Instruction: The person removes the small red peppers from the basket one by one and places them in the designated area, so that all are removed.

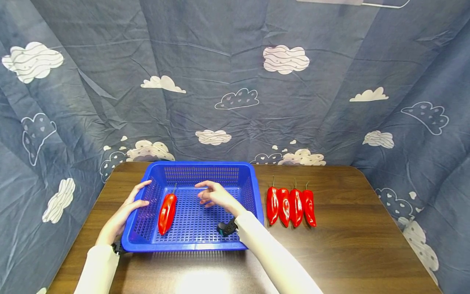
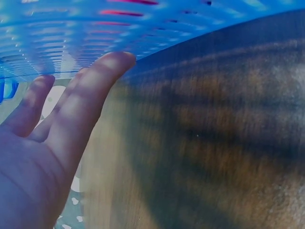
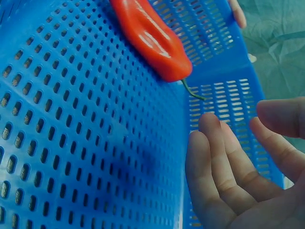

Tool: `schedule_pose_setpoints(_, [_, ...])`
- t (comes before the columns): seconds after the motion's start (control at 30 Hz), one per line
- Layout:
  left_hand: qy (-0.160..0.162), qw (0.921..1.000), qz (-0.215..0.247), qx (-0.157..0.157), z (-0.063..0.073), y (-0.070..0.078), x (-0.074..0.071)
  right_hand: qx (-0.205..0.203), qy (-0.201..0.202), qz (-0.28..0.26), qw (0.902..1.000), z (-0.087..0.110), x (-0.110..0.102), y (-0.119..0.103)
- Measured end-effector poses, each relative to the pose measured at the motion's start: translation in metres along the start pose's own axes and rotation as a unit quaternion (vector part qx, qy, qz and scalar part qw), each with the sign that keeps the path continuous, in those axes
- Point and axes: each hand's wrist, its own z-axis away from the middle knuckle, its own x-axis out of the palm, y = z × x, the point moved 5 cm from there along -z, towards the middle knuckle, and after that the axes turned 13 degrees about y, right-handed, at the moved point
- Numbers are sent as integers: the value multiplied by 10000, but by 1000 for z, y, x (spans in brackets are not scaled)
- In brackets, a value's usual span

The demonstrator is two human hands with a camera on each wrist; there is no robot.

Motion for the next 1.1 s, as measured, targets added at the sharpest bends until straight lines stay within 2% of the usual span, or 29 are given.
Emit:
schedule_pose_setpoints(0.43, [39,10000,-26,-2,0,0,0,287,-277,-20,9992,-5,23,4])
schedule_pose_setpoints(1.1, [43,10000,-20,5,0,0,0,528,-358,112,9979,-14,54,9])
